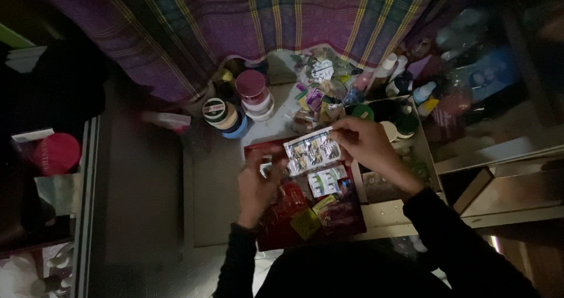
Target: The person sorts various medications, including blister packs and bottled supplements, by picking them up and placing them into a small storage box or onto a flat surface.
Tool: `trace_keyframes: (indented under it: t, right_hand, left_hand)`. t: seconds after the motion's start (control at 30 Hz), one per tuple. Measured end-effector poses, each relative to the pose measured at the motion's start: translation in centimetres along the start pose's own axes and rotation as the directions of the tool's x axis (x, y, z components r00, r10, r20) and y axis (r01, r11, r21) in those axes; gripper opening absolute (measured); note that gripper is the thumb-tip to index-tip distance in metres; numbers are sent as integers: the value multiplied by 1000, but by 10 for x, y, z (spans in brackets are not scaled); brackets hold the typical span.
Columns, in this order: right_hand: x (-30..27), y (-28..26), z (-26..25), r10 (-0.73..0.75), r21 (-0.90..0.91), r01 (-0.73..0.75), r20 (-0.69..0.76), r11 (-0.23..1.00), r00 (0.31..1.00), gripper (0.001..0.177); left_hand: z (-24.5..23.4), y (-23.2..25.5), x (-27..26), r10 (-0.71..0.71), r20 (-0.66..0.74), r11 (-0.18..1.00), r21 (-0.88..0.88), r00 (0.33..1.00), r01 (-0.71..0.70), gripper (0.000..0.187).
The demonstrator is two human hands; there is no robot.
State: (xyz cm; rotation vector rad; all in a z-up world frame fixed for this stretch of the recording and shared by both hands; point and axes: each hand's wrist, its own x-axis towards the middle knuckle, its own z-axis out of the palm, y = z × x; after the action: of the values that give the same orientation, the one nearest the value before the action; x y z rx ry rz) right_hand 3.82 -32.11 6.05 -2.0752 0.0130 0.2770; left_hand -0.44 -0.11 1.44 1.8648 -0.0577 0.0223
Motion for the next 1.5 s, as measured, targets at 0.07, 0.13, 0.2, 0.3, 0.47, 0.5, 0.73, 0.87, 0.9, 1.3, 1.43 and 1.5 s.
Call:
trace_keyframes:
  t: [0.07,0.13,0.2,0.3,0.47,0.5,0.73,0.87,0.9,1.3,1.43,1.5]
  right_hand:
    - [-3,3,-1,-17,-24,17,-27,1000,999,33]
    - [-6,5,-2,-27,52,29,-29,998,999,33]
    - [-8,4,0,3,121,2,-38,993,999,34]
    - [-13,2,3,65,195,-53,-56,979,996,36]
    - [-17,5,9,32,290,0,-106,957,994,34]
    - [-17,6,11,18,297,13,-102,955,995,33]
    - [-18,11,18,32,325,-16,-44,946,999,31]
    - [-14,23,21,-69,345,85,-56,935,996,32]
    - [-14,25,21,-71,331,87,-59,940,996,33]
    - [-16,25,18,-53,235,6,197,972,979,42]
    - [-20,27,15,-133,142,119,94,983,987,43]
    - [-24,29,-3,-194,26,193,32,981,980,42]
  left_hand:
    - [3,24,-2,-34,-125,990,134,992,50,41]
    - [7,43,-2,-199,-185,972,87,962,217,43]
    - [11,57,-5,-262,-180,948,134,948,288,53]
    - [19,72,-14,101,-312,940,340,945,12,70]
    - [15,89,-13,34,-253,847,520,967,106,62]
    - [15,89,-11,40,-245,848,521,969,97,61]
    - [29,34,-2,-249,-21,891,-397,968,220,41]
    - [32,15,-8,-300,27,815,-512,954,271,34]
    - [31,15,-9,-329,25,804,-516,944,294,32]
    - [29,28,-9,-414,20,801,-467,910,375,23]
    - [39,13,-11,-320,-28,862,-423,947,279,18]
    - [52,7,-9,-244,3,891,-393,970,225,20]
